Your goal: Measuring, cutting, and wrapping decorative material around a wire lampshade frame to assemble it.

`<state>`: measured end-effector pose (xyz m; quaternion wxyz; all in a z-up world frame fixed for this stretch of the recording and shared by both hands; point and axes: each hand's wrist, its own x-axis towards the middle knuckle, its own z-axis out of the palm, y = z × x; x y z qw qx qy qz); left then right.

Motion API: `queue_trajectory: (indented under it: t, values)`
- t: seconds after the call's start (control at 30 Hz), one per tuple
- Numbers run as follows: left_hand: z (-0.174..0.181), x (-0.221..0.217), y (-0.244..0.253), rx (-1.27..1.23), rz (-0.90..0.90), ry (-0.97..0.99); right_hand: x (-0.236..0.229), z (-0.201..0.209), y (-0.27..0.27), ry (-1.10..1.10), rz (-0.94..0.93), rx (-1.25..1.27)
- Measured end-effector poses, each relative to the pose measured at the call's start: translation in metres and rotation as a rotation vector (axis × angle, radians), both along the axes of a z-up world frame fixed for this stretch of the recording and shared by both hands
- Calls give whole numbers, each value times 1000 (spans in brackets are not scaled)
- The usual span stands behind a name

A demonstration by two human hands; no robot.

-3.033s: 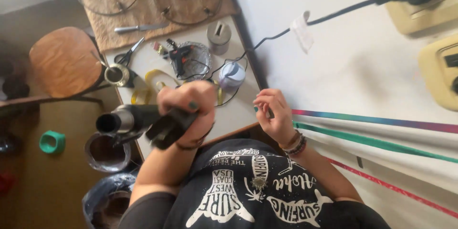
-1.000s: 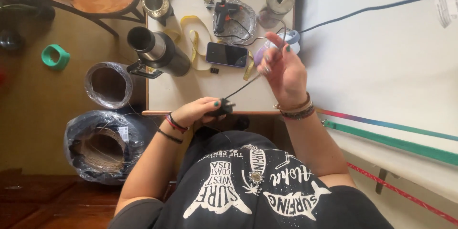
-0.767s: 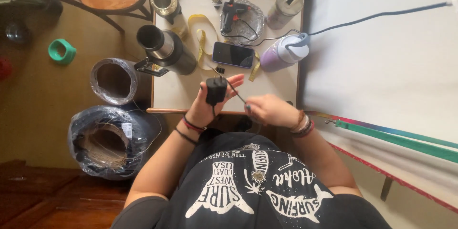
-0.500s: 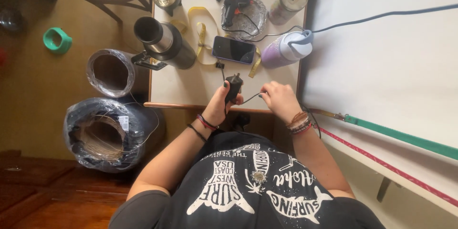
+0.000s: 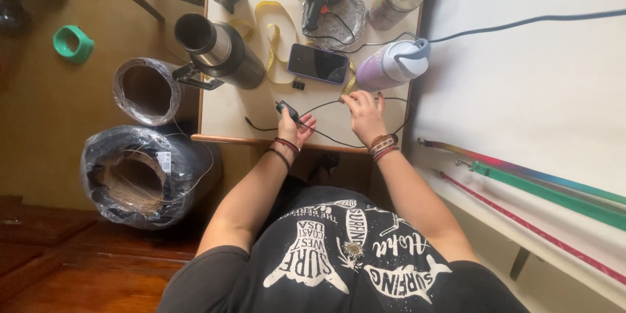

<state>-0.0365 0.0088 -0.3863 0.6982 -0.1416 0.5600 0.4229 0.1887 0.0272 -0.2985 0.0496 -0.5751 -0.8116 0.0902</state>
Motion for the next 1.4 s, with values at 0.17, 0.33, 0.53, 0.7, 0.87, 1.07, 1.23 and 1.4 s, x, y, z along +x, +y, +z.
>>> queue_trajectory:
  t: [0.17,0.33,0.53,0.7,0.87,1.07,1.23,1.4]
  values:
    - [-22,-2,9,33,-118,-19,-6,15,-7,6,-31,-134]
    - [-25,-8,-3,65,-158,-13,-8,36,-21,121,-50,-170]
    - [171,-18,-23,291,-144,-104,-30,119,-46,304,143,-22]
    - [233,-36,-50,667,-137,-34,-66,216,-48,722,213,-5]
    - [272,-94,-39,901,-143,22,-114,250,-37,1015,286,35]
    - [281,-217,-11,1052,-173,115,-222,255,-18,1236,333,142]
    - [287,-343,49,1042,-305,164,-340,233,-2,1276,112,358]
    - [319,-401,86,1045,-354,113,-395,256,7,1228,43,350]
